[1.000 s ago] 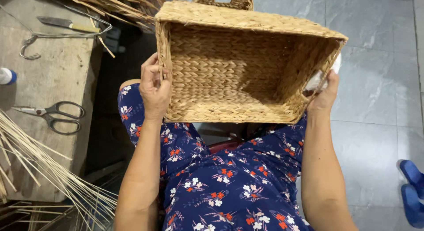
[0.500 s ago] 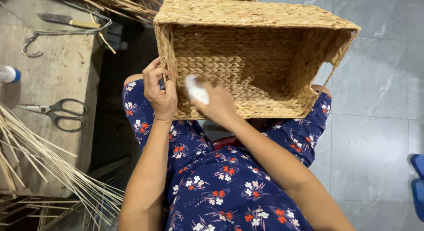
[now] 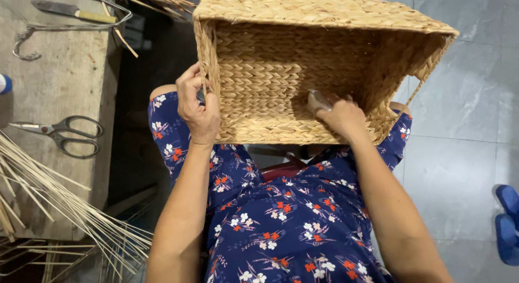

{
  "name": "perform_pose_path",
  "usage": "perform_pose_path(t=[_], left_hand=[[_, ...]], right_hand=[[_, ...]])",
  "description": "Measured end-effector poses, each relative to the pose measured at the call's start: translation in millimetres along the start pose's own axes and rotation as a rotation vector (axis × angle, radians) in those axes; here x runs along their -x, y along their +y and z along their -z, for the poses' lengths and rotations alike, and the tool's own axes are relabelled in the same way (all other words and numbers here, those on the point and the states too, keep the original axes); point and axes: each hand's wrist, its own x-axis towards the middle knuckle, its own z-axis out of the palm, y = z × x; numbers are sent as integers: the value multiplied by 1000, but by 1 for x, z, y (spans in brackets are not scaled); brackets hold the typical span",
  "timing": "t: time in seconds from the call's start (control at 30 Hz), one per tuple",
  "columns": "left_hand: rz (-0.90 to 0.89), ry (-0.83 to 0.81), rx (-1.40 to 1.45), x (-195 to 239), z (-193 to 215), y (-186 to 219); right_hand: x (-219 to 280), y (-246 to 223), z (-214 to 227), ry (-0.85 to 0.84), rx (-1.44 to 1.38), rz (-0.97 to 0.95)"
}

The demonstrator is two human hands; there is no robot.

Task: The person sits on a chair and uses a white brush to clean the exterior and interior surfaces of a woven basket. They rotate the basket to reach all sides and then place it on top of other finished baskets.

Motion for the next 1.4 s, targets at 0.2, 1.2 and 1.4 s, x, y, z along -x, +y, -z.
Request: perform_pose_path(t=[0.2, 1.2, 1.4], left_hand=[[7, -4, 2, 0, -2, -2], [19, -27, 38, -2, -3, 1], [66, -32, 76, 0, -5, -2]], right_hand=[[41, -95, 1, -88, -80, 26], [67, -197, -40, 133, -170, 467], [63, -87, -8, 106, 100, 306]])
